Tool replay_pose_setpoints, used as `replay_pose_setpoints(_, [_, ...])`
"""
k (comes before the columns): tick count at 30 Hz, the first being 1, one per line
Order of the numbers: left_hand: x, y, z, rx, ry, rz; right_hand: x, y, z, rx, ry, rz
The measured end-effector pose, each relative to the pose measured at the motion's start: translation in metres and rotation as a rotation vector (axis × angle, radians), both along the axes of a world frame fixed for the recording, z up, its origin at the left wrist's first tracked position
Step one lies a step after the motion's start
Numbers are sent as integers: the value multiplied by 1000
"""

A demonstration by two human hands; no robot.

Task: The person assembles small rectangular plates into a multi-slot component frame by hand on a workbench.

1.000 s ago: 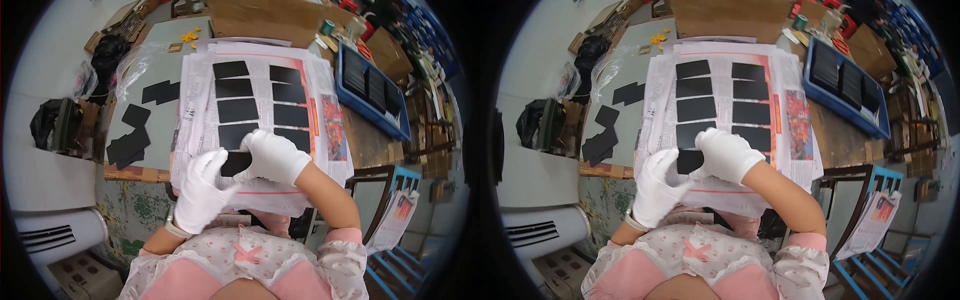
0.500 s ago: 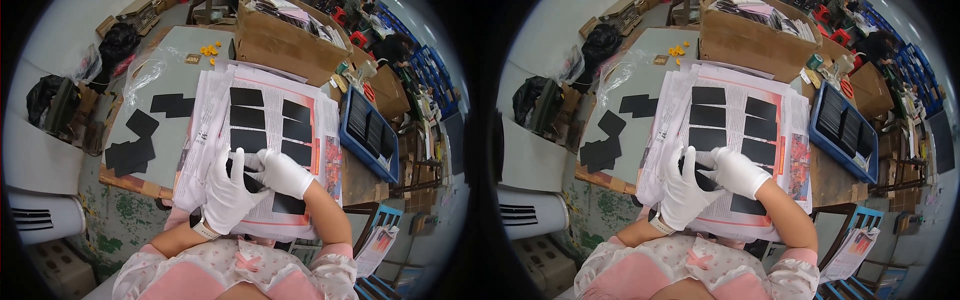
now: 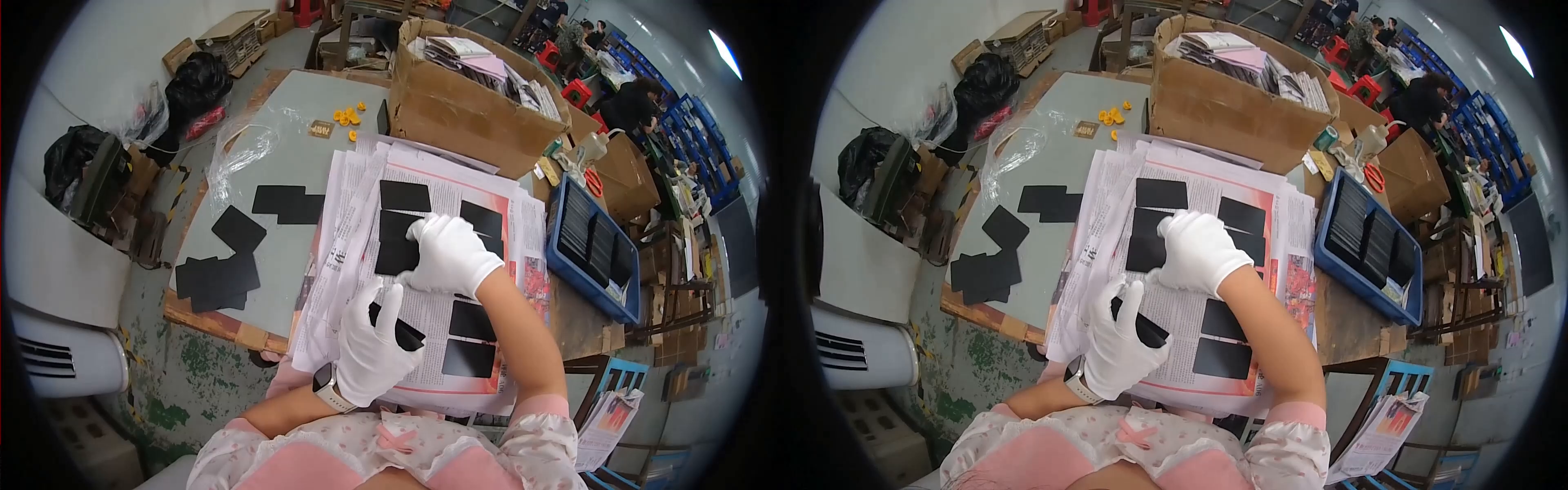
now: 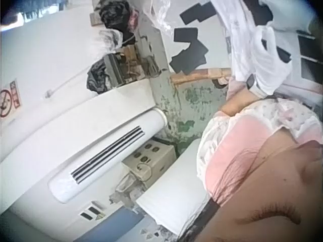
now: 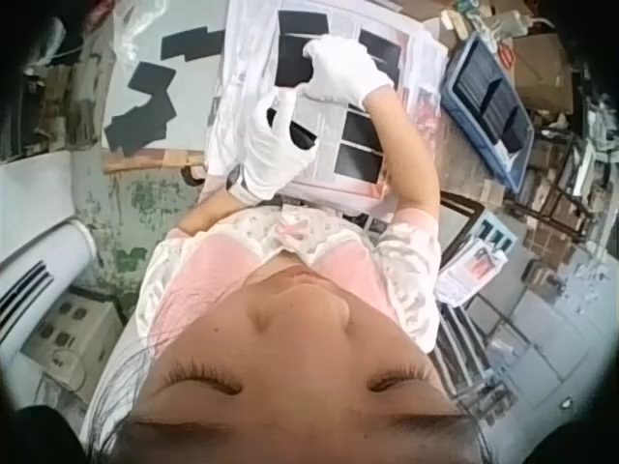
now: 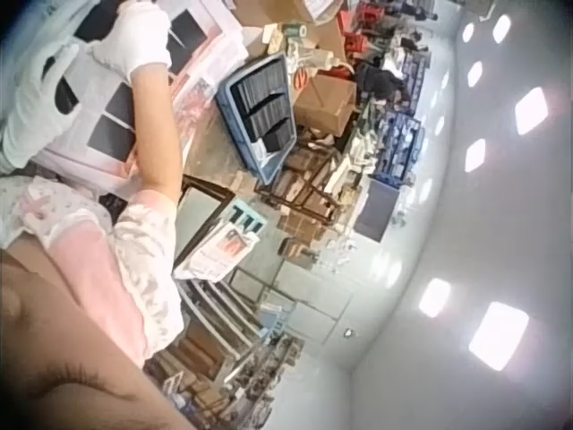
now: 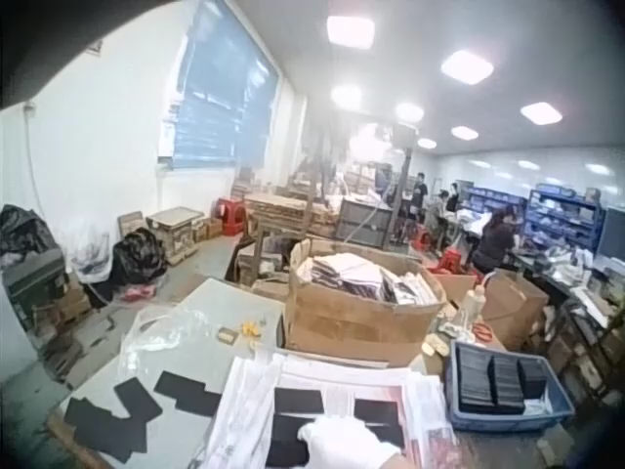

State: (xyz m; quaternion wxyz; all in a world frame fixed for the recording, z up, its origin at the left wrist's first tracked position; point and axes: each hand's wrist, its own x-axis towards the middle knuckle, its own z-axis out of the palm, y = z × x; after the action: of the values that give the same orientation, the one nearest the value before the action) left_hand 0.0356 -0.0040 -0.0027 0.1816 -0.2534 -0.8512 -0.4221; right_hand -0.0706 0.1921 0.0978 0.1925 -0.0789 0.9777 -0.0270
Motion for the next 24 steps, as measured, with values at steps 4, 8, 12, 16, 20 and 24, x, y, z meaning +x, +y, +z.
replay_pose_setpoints(4, [-2, -1, -1, 20, -3, -21, -30, 8, -3, 67, 152, -31])
replay_pose_setpoints(8, [-1, -5, 1, 36, -24, -30, -45, 4, 4, 64, -39, -33])
replay_pose_setpoints(12, [-2, -7, -1, 21, -32, -50, -58, 2, -3, 160, 119, 35])
replay_pose_setpoints(16, [0, -7, -5, 26, -8, -57, -92, 13, -12, 143, 206, -75])
replay_pose_setpoints(20, [3, -6, -8, 50, -21, -37, -96, 11, -2, 80, -21, -124])
replay_pose_setpoints(24, [-1, -4, -9, 42, -33, -83, -81, 28, -18, -94, -40, -21])
